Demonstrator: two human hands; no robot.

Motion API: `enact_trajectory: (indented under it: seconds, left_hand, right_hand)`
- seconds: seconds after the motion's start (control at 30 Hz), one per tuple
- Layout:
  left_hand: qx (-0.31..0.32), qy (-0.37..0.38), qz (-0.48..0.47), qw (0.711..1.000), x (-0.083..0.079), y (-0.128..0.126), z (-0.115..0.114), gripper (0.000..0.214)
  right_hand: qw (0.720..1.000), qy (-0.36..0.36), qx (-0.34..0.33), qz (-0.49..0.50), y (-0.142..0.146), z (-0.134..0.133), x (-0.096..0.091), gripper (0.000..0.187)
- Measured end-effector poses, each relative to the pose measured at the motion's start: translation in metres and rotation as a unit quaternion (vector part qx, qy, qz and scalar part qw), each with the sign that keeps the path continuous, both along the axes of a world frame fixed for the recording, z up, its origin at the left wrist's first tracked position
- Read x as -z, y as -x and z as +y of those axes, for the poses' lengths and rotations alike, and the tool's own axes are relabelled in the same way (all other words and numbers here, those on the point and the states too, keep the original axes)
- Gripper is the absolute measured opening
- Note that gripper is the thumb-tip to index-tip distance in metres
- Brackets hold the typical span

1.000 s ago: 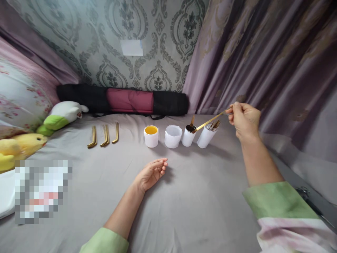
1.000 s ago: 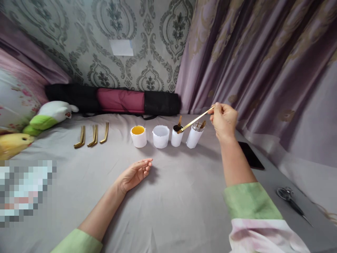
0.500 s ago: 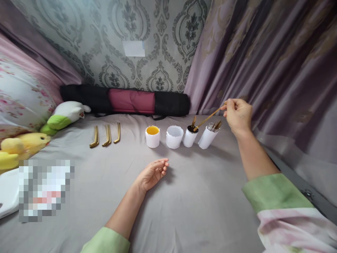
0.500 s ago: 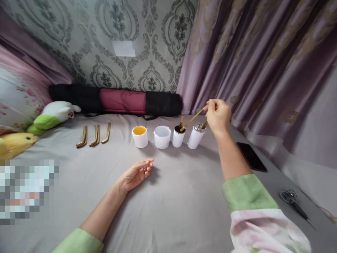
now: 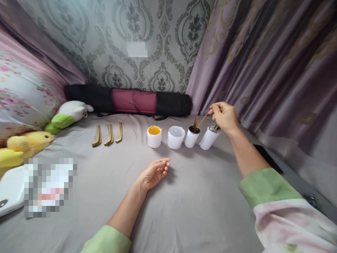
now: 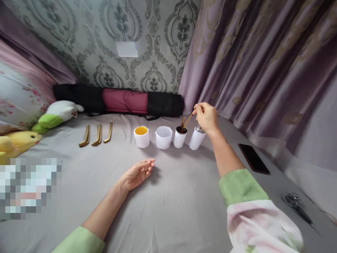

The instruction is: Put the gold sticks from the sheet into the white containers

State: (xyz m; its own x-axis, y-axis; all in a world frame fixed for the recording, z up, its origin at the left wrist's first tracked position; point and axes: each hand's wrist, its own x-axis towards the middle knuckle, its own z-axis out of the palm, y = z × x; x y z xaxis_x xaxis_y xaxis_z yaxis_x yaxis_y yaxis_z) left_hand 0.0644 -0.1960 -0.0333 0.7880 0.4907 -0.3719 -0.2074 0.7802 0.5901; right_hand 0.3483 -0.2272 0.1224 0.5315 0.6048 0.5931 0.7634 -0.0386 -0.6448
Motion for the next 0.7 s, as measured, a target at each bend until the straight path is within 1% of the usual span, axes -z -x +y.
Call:
enact_trajectory:
  seconds: [0.13,0.27,0.47,0.7]
  left_hand:
    - [-0.004,0.002,0.004,1.000,0.000,0.000,0.000,0.019]
    - [-0.003,0.004,0.001,1.000,0.001,0.000,0.001,0.018]
    - [-0.001,0.003,-0.007,1.000,0.003,0.000,0.001,0.018]
    - [-0.002,0.006,-0.004,1.000,0.002,0.000,0.002,0.016]
  right_hand:
    - [0.999,0.027,-0.031,-0.012,-0.002,0.009,0.009,0.023]
    - [0.997,0.056,-0.044,-0.013,-0.002,0.017,0.016,0.022]
    - [0.990,0.117,-0.072,-0.019,0.003,0.021,0.018,0.020]
    - [0.983,0.162,-0.082,-0.023,0.004,0.027,0.022,0.023]
